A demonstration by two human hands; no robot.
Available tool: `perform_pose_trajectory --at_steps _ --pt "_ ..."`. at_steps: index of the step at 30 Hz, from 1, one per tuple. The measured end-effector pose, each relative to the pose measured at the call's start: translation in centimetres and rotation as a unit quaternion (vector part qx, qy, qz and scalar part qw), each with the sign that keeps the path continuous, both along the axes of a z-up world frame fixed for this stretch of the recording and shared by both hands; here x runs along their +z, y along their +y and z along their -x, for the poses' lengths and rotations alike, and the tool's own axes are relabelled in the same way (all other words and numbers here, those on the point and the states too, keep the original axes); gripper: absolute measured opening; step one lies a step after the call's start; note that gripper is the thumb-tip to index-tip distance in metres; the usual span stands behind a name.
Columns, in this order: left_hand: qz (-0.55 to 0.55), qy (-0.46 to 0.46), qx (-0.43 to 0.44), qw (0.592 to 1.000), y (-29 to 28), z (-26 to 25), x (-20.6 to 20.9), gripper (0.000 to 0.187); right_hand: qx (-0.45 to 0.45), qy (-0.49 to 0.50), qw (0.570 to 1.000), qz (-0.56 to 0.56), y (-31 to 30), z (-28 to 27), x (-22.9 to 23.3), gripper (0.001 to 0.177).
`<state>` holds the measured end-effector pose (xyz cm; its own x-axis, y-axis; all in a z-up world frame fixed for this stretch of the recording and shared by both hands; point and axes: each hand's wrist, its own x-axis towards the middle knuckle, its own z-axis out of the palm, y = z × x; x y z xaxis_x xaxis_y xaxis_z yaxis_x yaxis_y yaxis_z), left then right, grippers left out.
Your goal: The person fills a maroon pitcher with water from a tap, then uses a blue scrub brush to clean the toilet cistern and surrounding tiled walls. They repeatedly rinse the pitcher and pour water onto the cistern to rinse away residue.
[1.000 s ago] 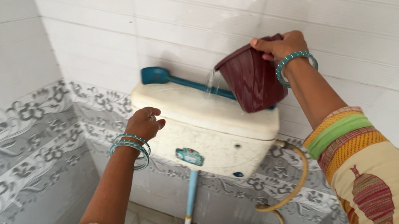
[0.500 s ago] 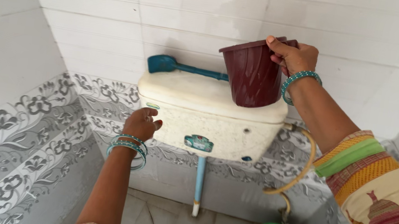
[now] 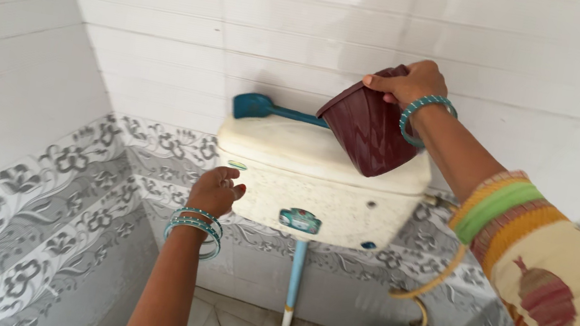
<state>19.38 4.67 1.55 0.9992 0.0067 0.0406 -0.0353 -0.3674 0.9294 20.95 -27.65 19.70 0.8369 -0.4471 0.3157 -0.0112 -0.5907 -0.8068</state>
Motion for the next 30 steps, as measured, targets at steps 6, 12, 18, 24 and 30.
perform_pose_trajectory --at_steps 6,12,18,24,30 --pt "0.022 0.034 0.031 0.999 1.9 0.0 -1.0 0.044 0.008 -0.023 0.995 0.096 2.7 -4.4 1.0 0.048" --pt "0.009 0.049 0.041 0.998 2.6 -0.3 -2.4 0.045 0.051 -0.117 0.984 -0.124 2.5 -1.9 -1.1 0.033" --pt "-0.027 0.041 0.02 0.999 2.3 0.3 -3.0 0.046 0.025 -0.152 0.965 -0.213 1.3 2.6 -3.6 0.03" --pt "-0.069 0.042 -0.025 0.996 1.0 1.9 -3.4 0.045 0.005 -0.165 0.959 -0.23 -0.5 9.0 -6.3 0.031" --pt "-0.075 0.045 -0.089 0.992 -0.7 4.0 -4.9 0.045 -0.049 -0.148 0.955 -0.252 -1.7 15.1 -9.9 0.03"
